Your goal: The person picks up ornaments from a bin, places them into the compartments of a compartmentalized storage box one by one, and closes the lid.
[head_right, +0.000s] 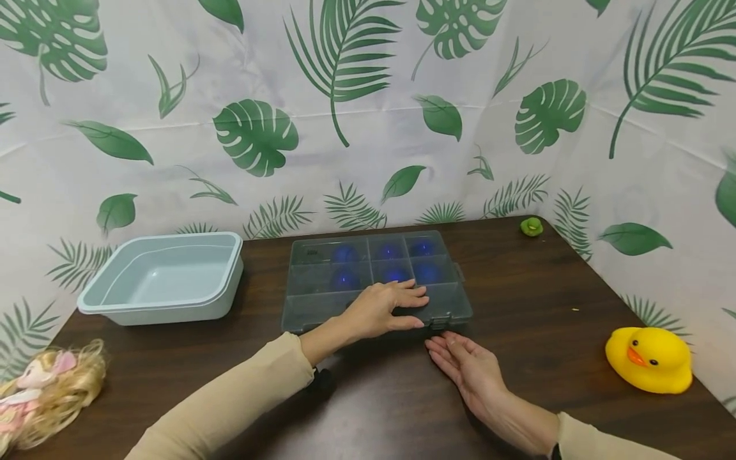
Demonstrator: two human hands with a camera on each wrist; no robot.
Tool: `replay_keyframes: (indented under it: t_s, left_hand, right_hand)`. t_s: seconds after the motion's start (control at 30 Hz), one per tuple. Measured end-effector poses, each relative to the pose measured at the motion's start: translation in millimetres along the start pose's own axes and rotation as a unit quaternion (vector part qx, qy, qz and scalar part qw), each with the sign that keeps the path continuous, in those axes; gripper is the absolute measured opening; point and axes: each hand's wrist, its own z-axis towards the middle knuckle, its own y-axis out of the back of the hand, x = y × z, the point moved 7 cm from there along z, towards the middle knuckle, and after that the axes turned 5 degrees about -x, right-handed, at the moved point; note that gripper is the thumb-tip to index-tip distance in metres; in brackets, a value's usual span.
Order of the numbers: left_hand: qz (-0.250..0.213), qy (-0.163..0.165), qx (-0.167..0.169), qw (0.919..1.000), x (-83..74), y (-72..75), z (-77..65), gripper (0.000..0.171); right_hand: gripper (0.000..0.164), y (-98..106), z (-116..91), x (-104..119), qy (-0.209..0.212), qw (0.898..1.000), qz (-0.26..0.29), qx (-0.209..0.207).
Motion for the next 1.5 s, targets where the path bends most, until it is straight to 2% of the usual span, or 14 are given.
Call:
replay_keyframes:
  t_s: [0.33, 0.57, 0.87, 1.13, 1.27, 1.4, 1.5]
  left_hand:
    - [-0.004, -0.004, -0.011, 0.9999, 0.3, 2.2, 0.3, 0.046]
    - [0.003, -0.007, -0.008, 0.9999, -0.2, 0.8, 0.6, 0.046]
    - [0.009, -0.006, -0.007, 0.9999, 0.6, 1.6, 1.6, 0.046]
    - [0.002, 0.001, -0.009, 1.0000, 1.2, 1.2, 0.6, 0.045]
    - [0.000, 0.002, -0.009, 1.0000, 1.1, 0.6, 0.2, 0.045]
    - [-0.002, -0.001, -0.010, 0.9999, 0.3, 0.7, 0.1, 0.045]
    - [-0.002, -0.001, -0.010, 0.9999, 0.3, 0.8, -0.1, 0.045]
  right_hand:
    - [0.054, -4.9, 3.2, -3.8, -0.011, 0.999, 0.046, -0.016]
    - [0.053, -2.5, 3.4, -7.3, -0.020, 0.998, 0.045, -0.027]
    - [0.052, -5.1, 3.4, -5.2, -0.012, 0.999, 0.027, -0.018]
    - [0.053, -3.0, 3.2, -6.3, -0.026, 0.998, 0.049, -0.019]
    - [0.047, -2.1, 2.5, -4.7, -0.020, 0.999, 0.029, -0.022]
    - [0.051, -2.9, 2.5, -2.2, -0.009, 1.000, -0.003, -0.015]
    - [0.054, -3.6, 2.5, -2.5, -0.012, 1.000, -0.001, -0.005]
